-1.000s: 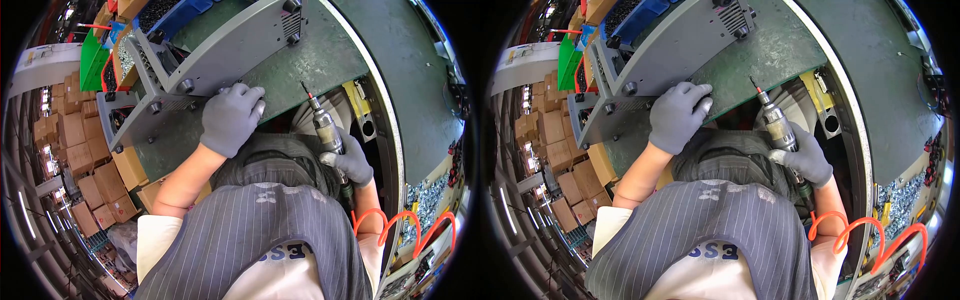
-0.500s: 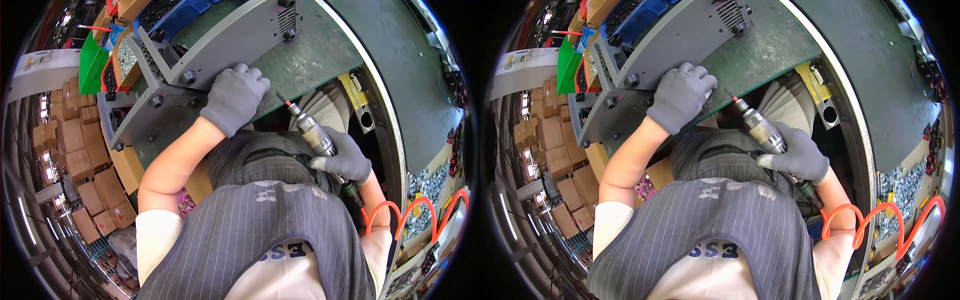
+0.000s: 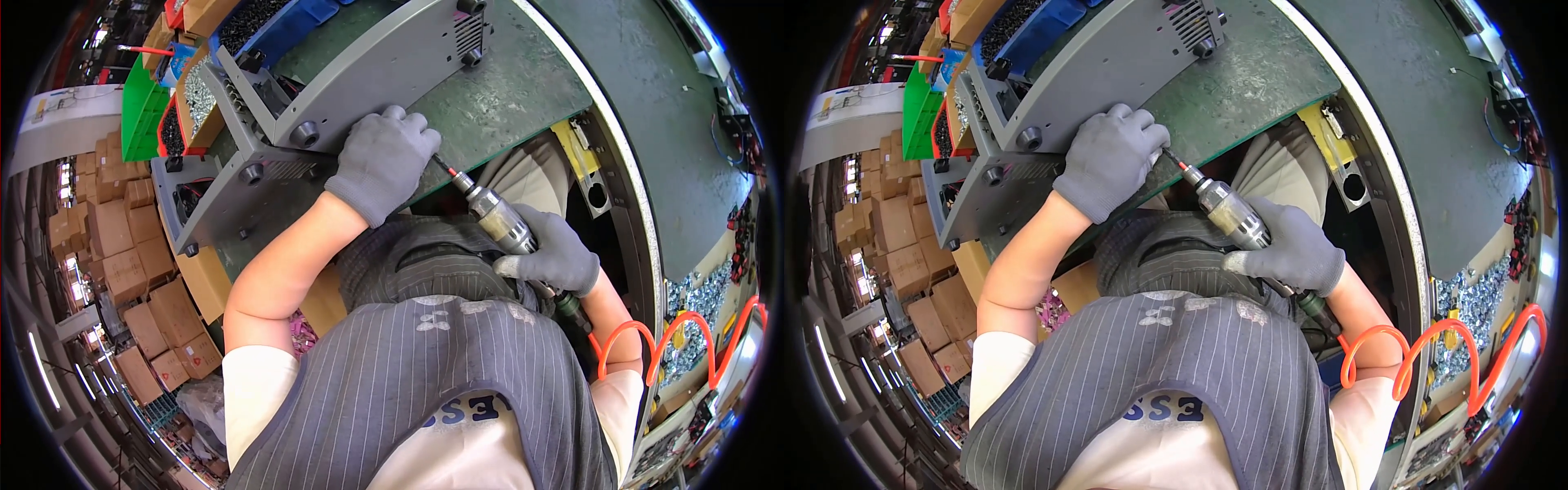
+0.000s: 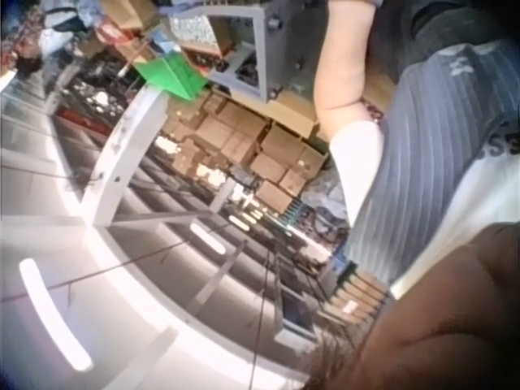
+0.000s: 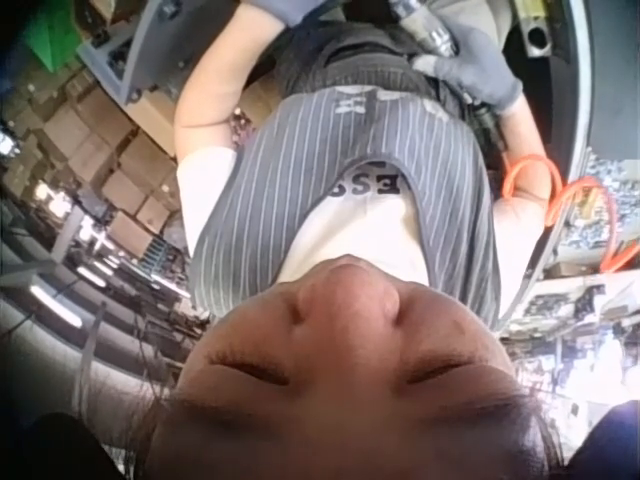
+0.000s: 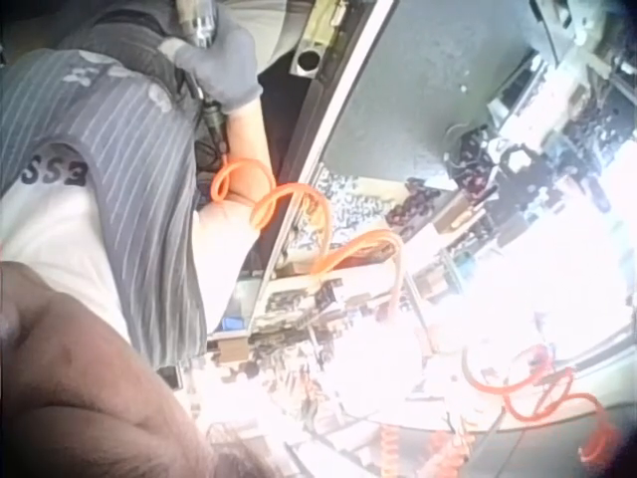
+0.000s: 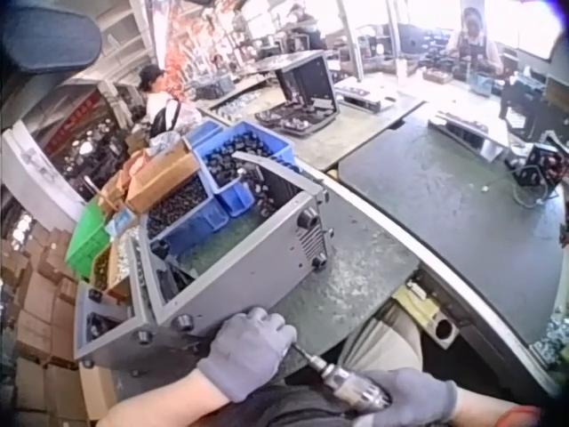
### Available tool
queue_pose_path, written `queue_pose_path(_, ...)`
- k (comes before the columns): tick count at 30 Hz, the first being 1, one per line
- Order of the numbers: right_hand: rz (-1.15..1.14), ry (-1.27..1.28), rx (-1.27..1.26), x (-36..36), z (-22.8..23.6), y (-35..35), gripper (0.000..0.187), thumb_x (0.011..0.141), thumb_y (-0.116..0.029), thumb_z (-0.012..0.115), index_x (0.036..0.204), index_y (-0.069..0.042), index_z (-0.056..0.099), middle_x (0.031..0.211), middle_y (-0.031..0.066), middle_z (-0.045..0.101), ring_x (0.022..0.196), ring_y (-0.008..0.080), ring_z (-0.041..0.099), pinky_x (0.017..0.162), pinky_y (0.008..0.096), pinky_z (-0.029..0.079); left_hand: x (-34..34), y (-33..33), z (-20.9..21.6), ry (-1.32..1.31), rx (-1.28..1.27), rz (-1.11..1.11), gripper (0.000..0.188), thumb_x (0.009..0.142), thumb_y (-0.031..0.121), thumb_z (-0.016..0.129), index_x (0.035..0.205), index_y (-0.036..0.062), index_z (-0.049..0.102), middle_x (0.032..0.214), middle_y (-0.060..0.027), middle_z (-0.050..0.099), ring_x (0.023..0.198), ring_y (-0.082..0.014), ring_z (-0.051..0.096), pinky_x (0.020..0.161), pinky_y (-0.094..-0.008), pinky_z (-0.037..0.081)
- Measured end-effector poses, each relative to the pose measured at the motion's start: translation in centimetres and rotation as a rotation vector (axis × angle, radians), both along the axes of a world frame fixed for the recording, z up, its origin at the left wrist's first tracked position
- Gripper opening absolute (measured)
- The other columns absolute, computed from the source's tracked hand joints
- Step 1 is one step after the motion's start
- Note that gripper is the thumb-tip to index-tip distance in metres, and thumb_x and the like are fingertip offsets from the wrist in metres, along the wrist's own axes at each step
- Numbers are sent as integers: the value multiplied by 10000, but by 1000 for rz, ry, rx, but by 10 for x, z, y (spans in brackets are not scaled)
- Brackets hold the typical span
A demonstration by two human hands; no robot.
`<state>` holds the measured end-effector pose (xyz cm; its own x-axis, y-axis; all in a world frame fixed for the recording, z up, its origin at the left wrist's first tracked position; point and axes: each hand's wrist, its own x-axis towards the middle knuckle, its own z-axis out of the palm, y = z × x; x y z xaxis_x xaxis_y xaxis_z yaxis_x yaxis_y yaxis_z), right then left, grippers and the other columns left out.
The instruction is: The person is assembling metal enclosures for electronic equipment, involving screwing panels together and installing components.
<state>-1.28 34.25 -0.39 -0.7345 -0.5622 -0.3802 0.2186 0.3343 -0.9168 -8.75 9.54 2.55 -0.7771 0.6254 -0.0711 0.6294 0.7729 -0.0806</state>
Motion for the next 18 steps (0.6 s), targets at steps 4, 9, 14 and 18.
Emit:
queue_pose_path(4,-20,20,-18,2,-1,0,661,634,-329,781,1156,-3,541,825,119,611,754,208,591,730,332,463,-1,0,-4,21,32,11,89,713,146,642,797,141,615,798,-26,571,800,-220,563,651,-344,492)
queue_pose_path(9,4,15,7,1,1,0,680,629,-336,783,1170,-8,536,839,126,624,785,228,610,739,341,467,-1,0,-3,21,21,9,86,712,145,642,791,141,611,795,-30,569,801,-223,563,651,-346,492)
queue_pose_path(14,102,151,328,-4,21,-5,650,634,-334,781,1149,-14,546,833,152,626,797,252,619,739,340,464,-4,1,0,17,18,-14,79,717,138,626,793,139,609,797,-29,566,796,-223,560,649,-351,486)
queue_pose_path(18,70,-174,-93,-15,2,7,555,701,-310,757,1110,9,561,811,65,601,752,140,558,718,290,445,-6,-1,4,25,-23,-112,76,726,128,596,802,136,604,813,-25,565,804,-221,555,664,-345,473)
